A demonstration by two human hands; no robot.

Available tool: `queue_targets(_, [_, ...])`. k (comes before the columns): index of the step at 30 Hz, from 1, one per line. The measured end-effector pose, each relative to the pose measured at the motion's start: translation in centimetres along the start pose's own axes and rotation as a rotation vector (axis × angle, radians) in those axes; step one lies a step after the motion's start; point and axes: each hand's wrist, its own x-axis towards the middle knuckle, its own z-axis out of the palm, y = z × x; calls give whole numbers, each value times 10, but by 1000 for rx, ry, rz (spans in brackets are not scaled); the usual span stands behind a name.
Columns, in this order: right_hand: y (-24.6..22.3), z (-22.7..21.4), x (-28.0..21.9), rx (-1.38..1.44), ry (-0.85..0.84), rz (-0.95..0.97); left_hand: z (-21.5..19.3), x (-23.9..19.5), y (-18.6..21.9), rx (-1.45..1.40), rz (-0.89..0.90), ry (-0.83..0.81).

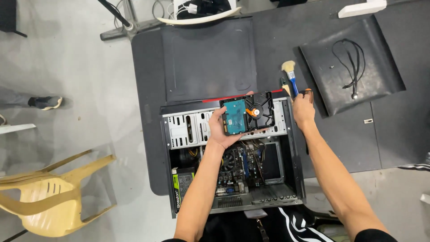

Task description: The person removes a hard drive from a desktop computer case using a screwdriver, then cleans the drive with a brush. The person places the drive back into the case and continues brushing the interior of the case.

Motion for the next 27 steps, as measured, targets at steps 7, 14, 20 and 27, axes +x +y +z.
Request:
queue_targets(7, [28,-15,11,72,-57,63,-2,5,0,106,5,-2])
queue_targets(14, [-69,-152,-126,1051,508,-179,31,-14,-6,238,-6,-52])
queue_targets(20, [-110,-157,-159,937,283,-794,47,-20,-9,365,-8,-28])
queue_targets(27, [-117,-148,-167,987,38,-822,8,18,-2,366,-17,14])
